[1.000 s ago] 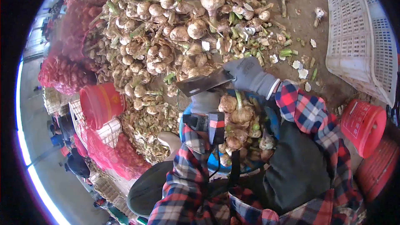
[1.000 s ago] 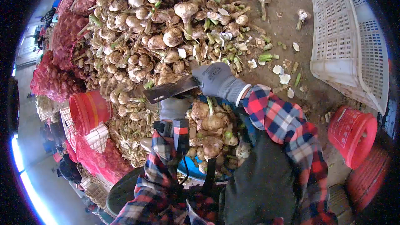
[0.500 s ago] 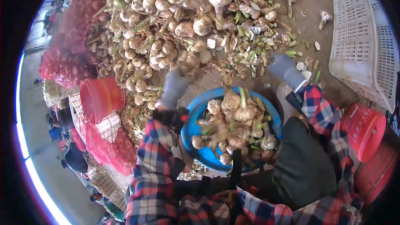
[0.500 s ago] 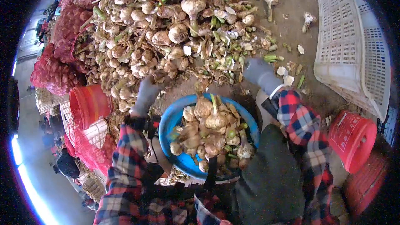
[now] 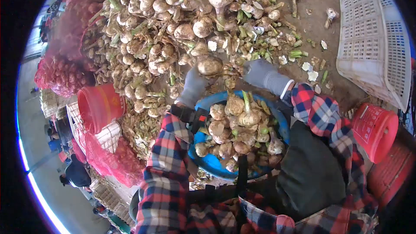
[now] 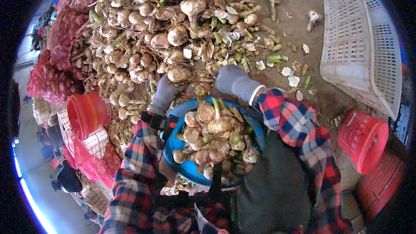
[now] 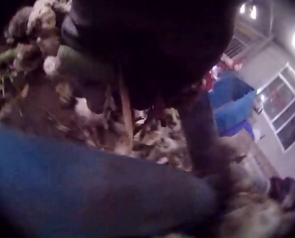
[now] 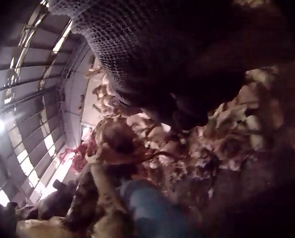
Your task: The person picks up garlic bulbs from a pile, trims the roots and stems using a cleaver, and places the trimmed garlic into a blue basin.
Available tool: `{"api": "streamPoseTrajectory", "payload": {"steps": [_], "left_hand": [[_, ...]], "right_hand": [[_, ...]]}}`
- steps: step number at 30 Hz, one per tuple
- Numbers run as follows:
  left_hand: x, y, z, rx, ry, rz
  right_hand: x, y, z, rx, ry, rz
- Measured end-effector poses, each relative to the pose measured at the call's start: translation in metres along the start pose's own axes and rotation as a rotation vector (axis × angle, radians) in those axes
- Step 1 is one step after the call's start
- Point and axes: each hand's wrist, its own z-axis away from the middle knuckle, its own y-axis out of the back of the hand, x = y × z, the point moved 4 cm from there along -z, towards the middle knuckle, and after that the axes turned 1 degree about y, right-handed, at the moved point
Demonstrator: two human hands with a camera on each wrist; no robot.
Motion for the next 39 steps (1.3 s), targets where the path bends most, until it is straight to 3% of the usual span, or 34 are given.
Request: {"api": "streamPoseTrajectory", "payload": {"steps": [3,4,5,6,7,8,11,12,13,14,15,17,18,19,21,22,23,24,25,27,28,29,31,33,34,35,37,38,39], "left_hand": [[0.017,0.004,0.008,-0.145,0.049,-0.125],[0.012,0.002,0.012,-0.162,0.068,0.082],[0.019,0.001,0.021,-0.165,0.072,0.081],[0.04,-0.002,0.032,-0.228,-0.063,-0.08],[0.053,-0.006,0.038,-0.288,-0.2,-0.241],[0.008,-0.009,0.026,-0.284,-0.165,-0.04],[0.018,-0.009,0.028,-0.34,-0.204,-0.216],[0.025,-0.01,0.029,-0.339,-0.205,-0.216],[0.028,-0.011,0.03,-0.287,-0.1,-0.196],[0.034,-0.012,0.032,-0.236,0.002,-0.176],[0.042,-0.017,0.036,-0.232,0.0,-0.175],[0.052,-0.023,0.044,-0.115,0.077,0.077],[0.053,-0.024,0.043,-0.092,-0.056,-0.051],[0.05,-0.023,0.044,-0.092,-0.057,-0.051],[0.076,-0.017,0.054,0.037,-0.669,-0.392],[0.103,-0.013,0.061,-0.058,-0.821,-0.593],[0.093,-0.01,0.062,-0.034,-0.809,-0.607],[0.071,-0.005,0.057,0.042,-0.531,-0.347],[0.067,-0.009,0.051,0.092,-0.257,-0.08],[0.103,-0.029,0.04,-0.002,-0.489,-0.202],[0.103,-0.033,0.032,0.028,-0.484,-0.403],[0.103,-0.036,0.027,0.054,-0.475,-0.608],[0.117,-0.023,0.028,0.429,-0.611,-0.607],[0.069,-0.018,0.022,0.517,-0.311,0.023],[0.079,-0.021,0.031,0.288,-0.099,-0.001],[0.077,-0.035,0.037,0.013,0.298,0.569],[0.073,-0.05,0.03,-0.037,-0.275,0.347],[0.065,-0.046,0.024,-0.024,-0.173,0.18],[0.081,-0.037,0.028,0.002,-0.523,-0.364]], "right_hand": [[-0.016,0.008,0.01,0.132,0.075,0.016],[-0.022,0.012,0.016,0.183,0.187,0.074],[-0.029,0.015,0.022,0.233,0.297,0.13],[-0.036,0.015,0.026,0.396,0.446,0.103],[-0.037,0.013,0.024,0.394,0.443,0.101],[-0.043,0.015,0.025,0.379,0.46,0.106],[-0.041,0.011,0.02,0.368,0.465,0.114],[-0.037,0.011,0.018,0.416,0.482,0.103],[-0.033,0.011,0.018,0.464,0.497,0.091],[-0.03,0.012,0.02,0.465,0.495,0.092],[-0.029,0.013,0.022,0.439,0.492,0.088],[-0.022,0.011,0.023,0.418,0.482,0.079],[-0.017,0.008,0.019,0.458,0.492,0.091],[-0.009,0.005,0.016,0.495,0.501,0.102],[0.044,0.011,-0.013,0.146,-0.082,0.109],[0.07,0.014,-0.006,0.233,-0.14,0.02],[0.084,0.02,-0.005,0.315,-0.177,-0.051],[0.087,0.012,-0.014,0.311,-0.174,-0.05],[0.087,0.005,-0.014,0.265,-0.182,-0.363],[0.051,0.025,-0.003,0.252,-0.062,-0.872],[0.023,0.025,0.002,0.178,0.249,-1.395],[0.011,0.019,-0.004,-0.148,0.321,-1.666],[0.008,0.021,-0.01,-0.075,0.254,-1.648],[-0.001,0.039,-0.001,0.046,0.365,-1.513],[-0.006,0.043,0.006,0.148,0.457,-1.373],[-0.011,0.043,0.006,0.164,0.495,-1.157],[-0.02,0.052,0.016,0.123,0.401,-0.728],[-0.022,0.054,0.012,0.232,0.504,-0.439],[-0.021,0.058,0.01,0.223,0.506,-0.434]]}}
